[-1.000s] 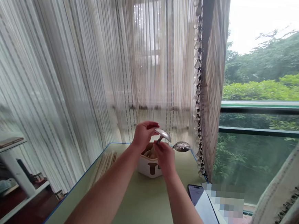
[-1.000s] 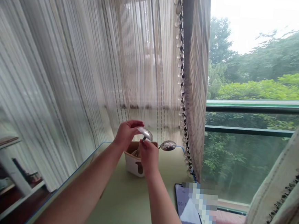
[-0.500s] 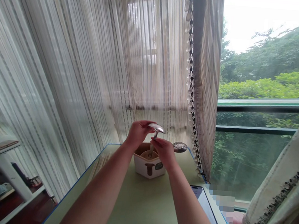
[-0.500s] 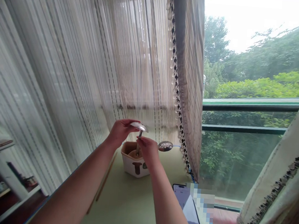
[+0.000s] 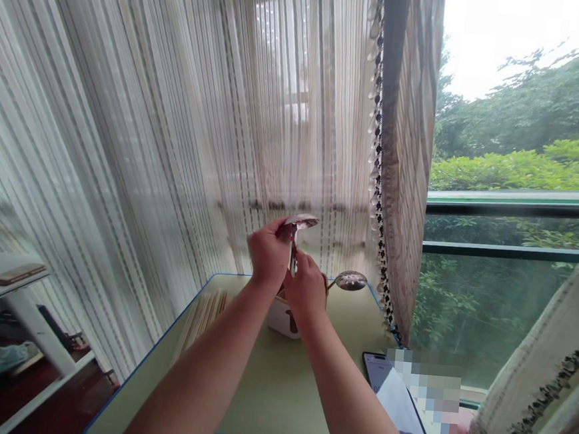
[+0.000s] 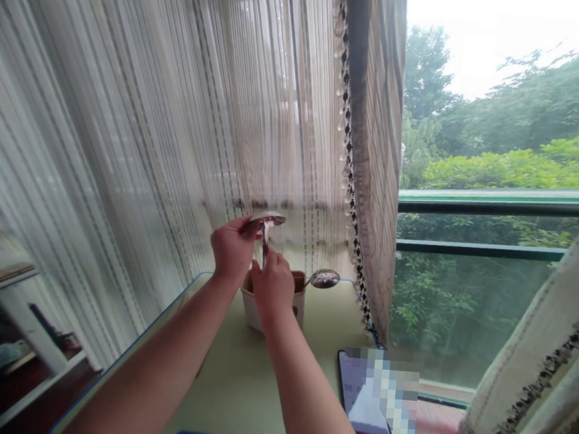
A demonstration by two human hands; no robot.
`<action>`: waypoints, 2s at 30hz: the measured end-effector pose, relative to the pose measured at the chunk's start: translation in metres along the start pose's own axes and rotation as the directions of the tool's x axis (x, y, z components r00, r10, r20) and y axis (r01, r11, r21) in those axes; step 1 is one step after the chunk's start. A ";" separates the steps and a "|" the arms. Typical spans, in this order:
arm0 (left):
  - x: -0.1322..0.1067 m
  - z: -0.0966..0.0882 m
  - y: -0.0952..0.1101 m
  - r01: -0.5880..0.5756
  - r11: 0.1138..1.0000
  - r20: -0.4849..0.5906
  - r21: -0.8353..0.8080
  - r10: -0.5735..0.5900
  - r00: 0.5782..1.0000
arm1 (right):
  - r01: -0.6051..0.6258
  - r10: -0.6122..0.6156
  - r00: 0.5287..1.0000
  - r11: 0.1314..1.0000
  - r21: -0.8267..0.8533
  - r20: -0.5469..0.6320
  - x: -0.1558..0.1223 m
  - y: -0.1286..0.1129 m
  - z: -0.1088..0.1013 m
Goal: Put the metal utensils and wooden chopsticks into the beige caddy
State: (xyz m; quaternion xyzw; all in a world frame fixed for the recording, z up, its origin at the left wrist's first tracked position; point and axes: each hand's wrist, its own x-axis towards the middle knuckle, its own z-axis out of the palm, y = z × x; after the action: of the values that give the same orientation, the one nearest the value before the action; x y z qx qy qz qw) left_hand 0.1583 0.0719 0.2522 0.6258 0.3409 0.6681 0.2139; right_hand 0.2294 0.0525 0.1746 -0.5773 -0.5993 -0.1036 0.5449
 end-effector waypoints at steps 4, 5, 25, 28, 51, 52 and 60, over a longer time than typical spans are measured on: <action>-0.005 0.001 0.003 -0.117 0.981 -0.110 0.157 0.135 0.985 | 0.024 -0.024 0.999 1.000 -0.009 0.037 0.004 0.003 -0.001; -0.006 0.002 0.002 -0.133 0.980 -0.092 0.151 0.147 0.985 | 0.036 -0.036 0.999 0.999 -0.005 0.040 0.004 0.006 -0.002; 0.007 0.019 -0.008 0.014 0.994 0.276 -0.111 0.018 0.961 | 0.149 -0.151 0.987 0.988 0.032 0.051 0.010 0.050 -0.016; 0.012 0.014 -0.011 0.146 0.965 0.456 -0.217 -0.032 0.889 | 0.161 -0.163 0.985 0.986 0.054 0.049 0.007 0.059 -0.017; -0.006 0.027 -0.065 0.118 0.992 0.623 0.042 -0.119 0.773 | -0.150 0.173 0.985 0.885 0.441 -0.011 -0.053 0.065 -0.012; -0.008 0.028 -0.069 0.140 0.990 0.605 0.034 -0.131 0.786 | -0.143 0.180 0.983 0.885 0.444 -0.043 -0.055 0.064 -0.013; -0.025 0.041 -0.086 -0.043 0.978 0.618 0.203 -0.094 0.781 | -0.135 0.243 0.951 0.882 0.451 -0.190 -0.067 0.070 -0.029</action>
State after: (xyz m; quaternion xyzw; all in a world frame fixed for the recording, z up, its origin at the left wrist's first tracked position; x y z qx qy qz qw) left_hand 0.1897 0.1203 0.1722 0.8255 0.3264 0.3814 0.2580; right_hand 0.2835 0.0140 0.0988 -0.4809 -0.4769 0.0170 0.7355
